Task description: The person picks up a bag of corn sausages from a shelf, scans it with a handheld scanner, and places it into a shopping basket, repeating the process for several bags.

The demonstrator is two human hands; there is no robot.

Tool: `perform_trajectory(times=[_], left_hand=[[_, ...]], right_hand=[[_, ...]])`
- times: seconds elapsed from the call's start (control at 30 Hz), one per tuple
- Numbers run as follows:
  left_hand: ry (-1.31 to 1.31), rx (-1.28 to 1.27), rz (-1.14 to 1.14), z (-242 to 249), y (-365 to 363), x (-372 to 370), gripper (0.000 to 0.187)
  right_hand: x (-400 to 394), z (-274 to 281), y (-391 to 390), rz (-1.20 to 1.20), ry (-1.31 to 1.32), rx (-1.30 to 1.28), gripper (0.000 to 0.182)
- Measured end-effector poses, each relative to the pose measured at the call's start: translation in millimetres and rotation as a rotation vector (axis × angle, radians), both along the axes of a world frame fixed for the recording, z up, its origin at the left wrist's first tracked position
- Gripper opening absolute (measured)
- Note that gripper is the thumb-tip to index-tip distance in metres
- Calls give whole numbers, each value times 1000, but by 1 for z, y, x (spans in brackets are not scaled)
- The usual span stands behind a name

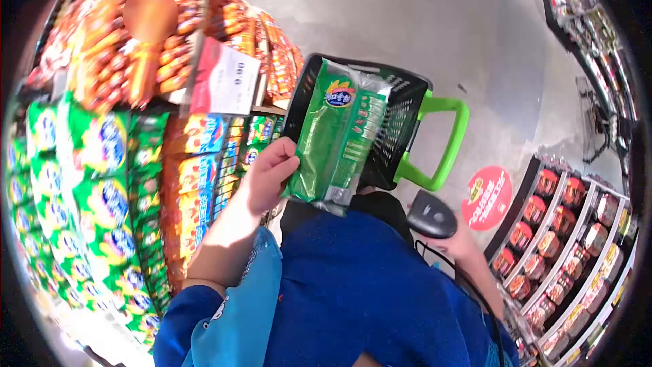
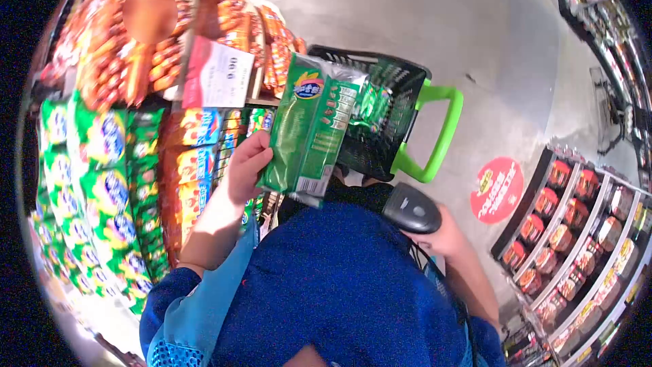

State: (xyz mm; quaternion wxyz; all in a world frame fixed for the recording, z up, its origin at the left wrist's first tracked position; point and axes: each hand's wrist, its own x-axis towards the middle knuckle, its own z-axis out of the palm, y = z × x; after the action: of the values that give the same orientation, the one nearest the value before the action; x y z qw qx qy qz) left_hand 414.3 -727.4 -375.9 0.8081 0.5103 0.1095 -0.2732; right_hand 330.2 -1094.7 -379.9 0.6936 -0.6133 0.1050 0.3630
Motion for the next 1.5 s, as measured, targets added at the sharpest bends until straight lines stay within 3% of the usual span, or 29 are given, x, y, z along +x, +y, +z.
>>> perform_trajectory(times=[0.03,0.13,0.17,0.23,0.3,0.4,0.47,0.53,0.63,0.73,0.77,0.87,1.03,1.2,1.27,1.5], left_hand=[[-40,-157,41,10,0,-13,3],[-111,-155,186,62,-15,-43,3],[-159,-70,142,74,-12,-52,2],[-262,-248,83,78,-4,-66,1],[-310,-266,74,85,12,-88,5],[-256,-383,187,100,37,-118,14],[-293,-325,186,97,56,-138,42],[-334,-234,142,111,74,-160,53],[-277,-160,45,123,117,-183,56],[-254,-21,167,135,149,-207,51],[-292,-141,226,138,155,-209,46],[-345,-131,218,150,184,-220,40],[-411,-79,415,189,193,-234,39],[-621,-202,564,194,182,-223,45],[-610,-220,656,196,177,-221,45],[-620,-354,650,201,165,-216,47]], right_hand=[[11,4,3,25,-185,66,68],[50,62,35,150,-288,569,74],[55,69,48,187,-299,705,76],[54,84,72,195,-351,841,78],[42,115,100,78,-361,750,77],[26,139,144,120,-497,632,72],[11,148,174,150,-498,561,72],[-5,153,204,183,-527,451,72],[-19,154,249,235,-576,334,75],[-37,155,276,236,-492,413,75],[-43,161,288,227,-524,501,74],[-54,176,300,263,-546,455,71],[-88,185,312,226,-713,284,48],[-97,192,298,233,-809,204,59],[-103,204,304,204,-742,226,57],[-122,223,301,133,-722,134,42]])
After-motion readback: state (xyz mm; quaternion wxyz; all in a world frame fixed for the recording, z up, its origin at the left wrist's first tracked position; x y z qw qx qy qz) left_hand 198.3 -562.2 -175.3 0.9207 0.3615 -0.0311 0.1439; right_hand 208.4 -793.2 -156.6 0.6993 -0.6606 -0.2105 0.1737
